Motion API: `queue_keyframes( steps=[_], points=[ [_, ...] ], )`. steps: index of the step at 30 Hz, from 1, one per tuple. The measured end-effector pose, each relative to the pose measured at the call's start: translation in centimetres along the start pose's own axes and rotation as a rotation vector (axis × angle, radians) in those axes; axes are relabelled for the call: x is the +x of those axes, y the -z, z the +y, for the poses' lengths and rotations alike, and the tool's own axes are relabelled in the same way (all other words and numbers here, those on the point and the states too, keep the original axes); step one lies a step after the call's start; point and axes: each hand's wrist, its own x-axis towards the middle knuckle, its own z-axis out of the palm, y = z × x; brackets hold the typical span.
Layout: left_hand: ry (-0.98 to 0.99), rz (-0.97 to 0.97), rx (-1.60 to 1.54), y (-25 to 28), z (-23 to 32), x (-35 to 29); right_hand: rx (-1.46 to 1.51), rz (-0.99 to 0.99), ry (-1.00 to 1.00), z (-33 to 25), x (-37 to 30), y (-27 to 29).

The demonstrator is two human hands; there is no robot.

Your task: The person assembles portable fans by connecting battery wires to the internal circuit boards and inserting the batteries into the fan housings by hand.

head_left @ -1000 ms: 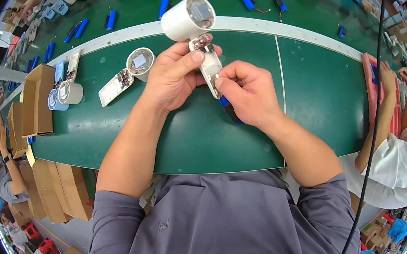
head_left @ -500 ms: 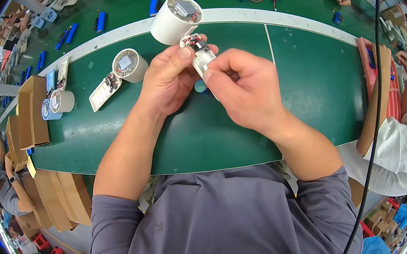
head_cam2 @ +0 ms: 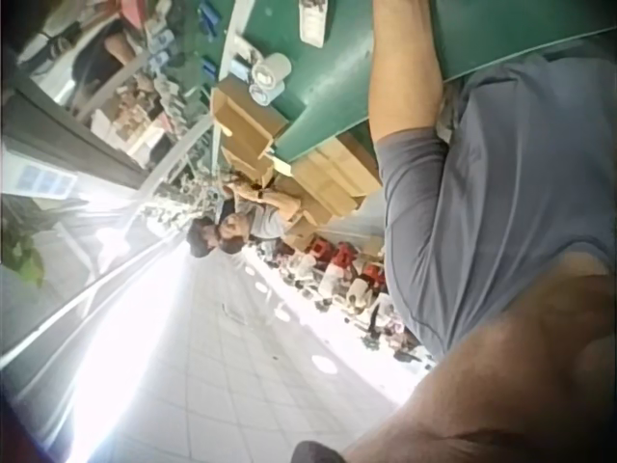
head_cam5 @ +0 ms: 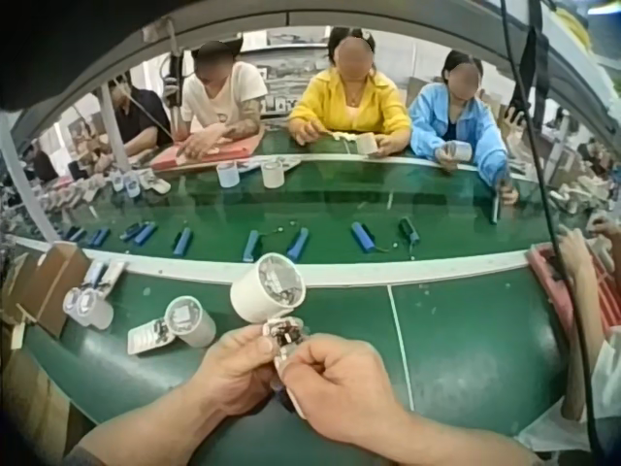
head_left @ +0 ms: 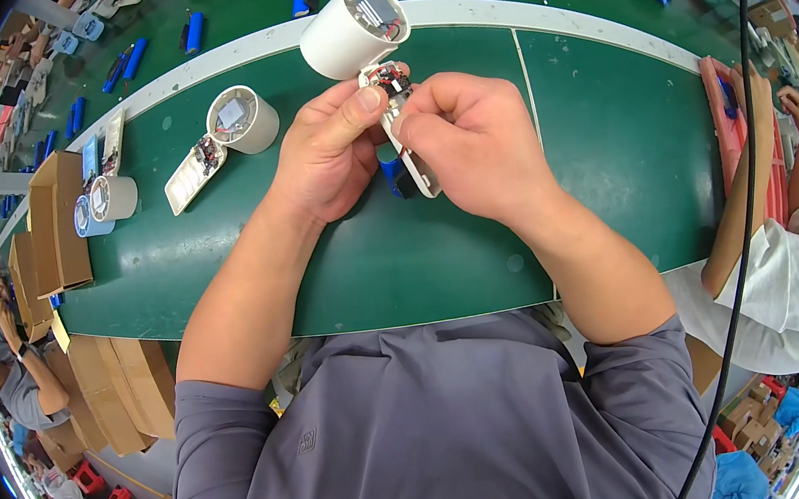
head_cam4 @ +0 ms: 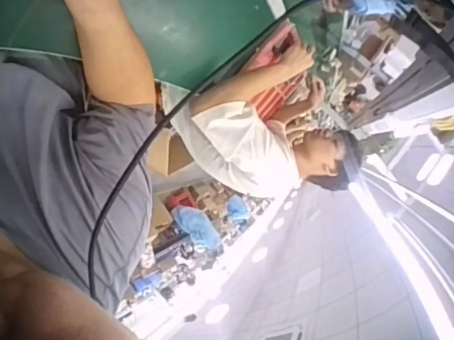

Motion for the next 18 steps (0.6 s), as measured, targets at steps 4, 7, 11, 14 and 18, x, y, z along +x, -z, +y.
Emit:
queue_keyframes(
  steps=[4,7,11,14,18],
  points=[
    [0.004,0.032,0.016,-0.32,0.06,-0.06,0.020,-0.011,-0.028,-0.18,-0.01,0.06],
    [0.015,0.043,0.028,-0.44,0.13,-0.16,0.061,-0.012,-0.013,0.10,0.05,0.03],
    [0.019,0.043,0.059,-0.31,0.14,-0.24,0.140,-0.013,-0.027,-0.06,0.01,-0.17],
    [0.017,0.078,0.097,-0.47,0.08,-0.29,0.211,-0.018,-0.041,0.41,0.17,-0.26],
    [0.042,0.045,0.078,-0.68,0.44,-0.06,0.217,-0.001,-0.046,0.03,0.03,-0.11]
  ],
)
